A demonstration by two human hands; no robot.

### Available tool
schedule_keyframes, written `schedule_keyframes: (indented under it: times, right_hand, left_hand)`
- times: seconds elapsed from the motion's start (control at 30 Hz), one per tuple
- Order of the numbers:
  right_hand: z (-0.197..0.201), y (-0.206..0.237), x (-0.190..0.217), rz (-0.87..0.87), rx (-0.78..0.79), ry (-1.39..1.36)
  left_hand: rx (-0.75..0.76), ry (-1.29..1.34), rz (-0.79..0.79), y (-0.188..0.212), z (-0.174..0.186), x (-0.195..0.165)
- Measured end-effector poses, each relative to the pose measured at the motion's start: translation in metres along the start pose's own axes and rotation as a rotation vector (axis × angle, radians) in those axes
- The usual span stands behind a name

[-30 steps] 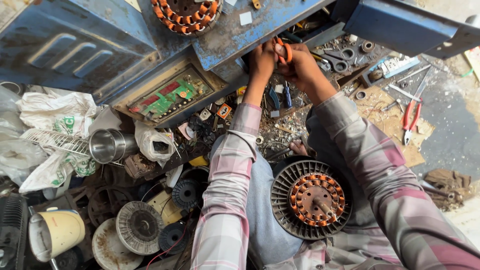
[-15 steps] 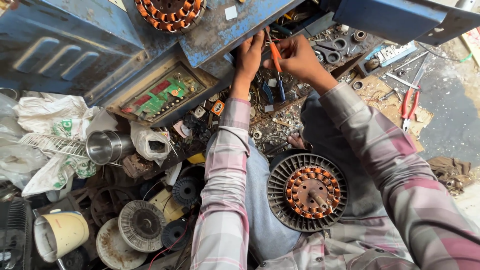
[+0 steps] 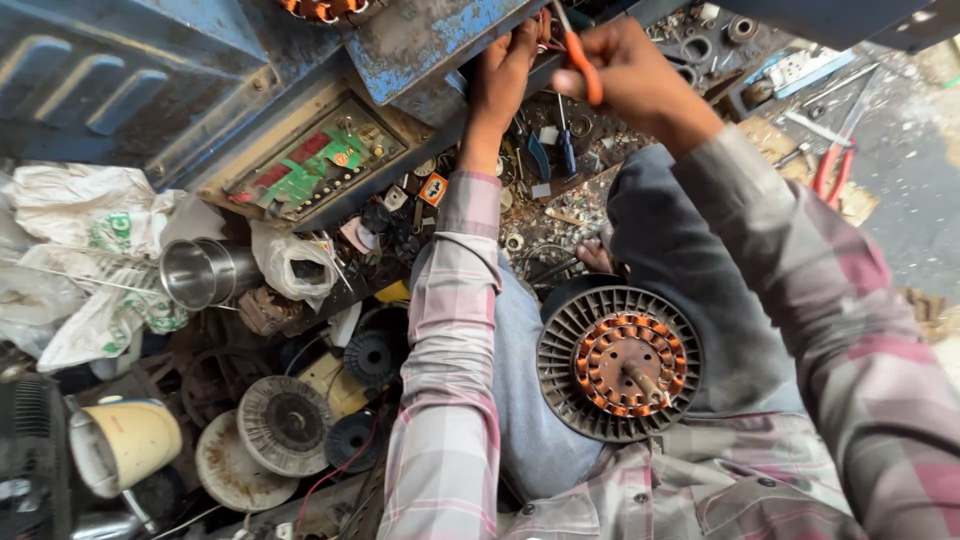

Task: The person is repairing an electrical motor stator by hand. They use scissors to cut and strip wires, then connect and secure them to the copper windings on the stator. The person also retrieves a small metal component from a drawer and attaches it to the assembly.

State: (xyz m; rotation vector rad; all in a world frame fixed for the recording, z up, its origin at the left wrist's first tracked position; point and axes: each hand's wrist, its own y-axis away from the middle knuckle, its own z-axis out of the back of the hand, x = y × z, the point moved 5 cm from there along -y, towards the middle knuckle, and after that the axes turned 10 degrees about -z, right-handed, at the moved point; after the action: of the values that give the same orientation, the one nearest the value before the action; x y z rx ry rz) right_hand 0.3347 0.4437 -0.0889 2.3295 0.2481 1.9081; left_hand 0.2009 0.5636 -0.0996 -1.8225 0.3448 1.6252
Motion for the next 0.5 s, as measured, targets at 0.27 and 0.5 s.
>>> schedule_keyframes:
  times: [0.27,0.5]
  right_hand:
    - [-0.003,0.219,-0.009,-0.268,-0.232,0.46]
    - [-0.032,0.339,-0.011,-0.387,-0.249,1.198]
  left_hand:
    - [0.028,-0.385,-0.31,0.011,-0.009,-0.062]
    - [-0.159,-0.068,-0.118,0.07,-0.04,-0.119]
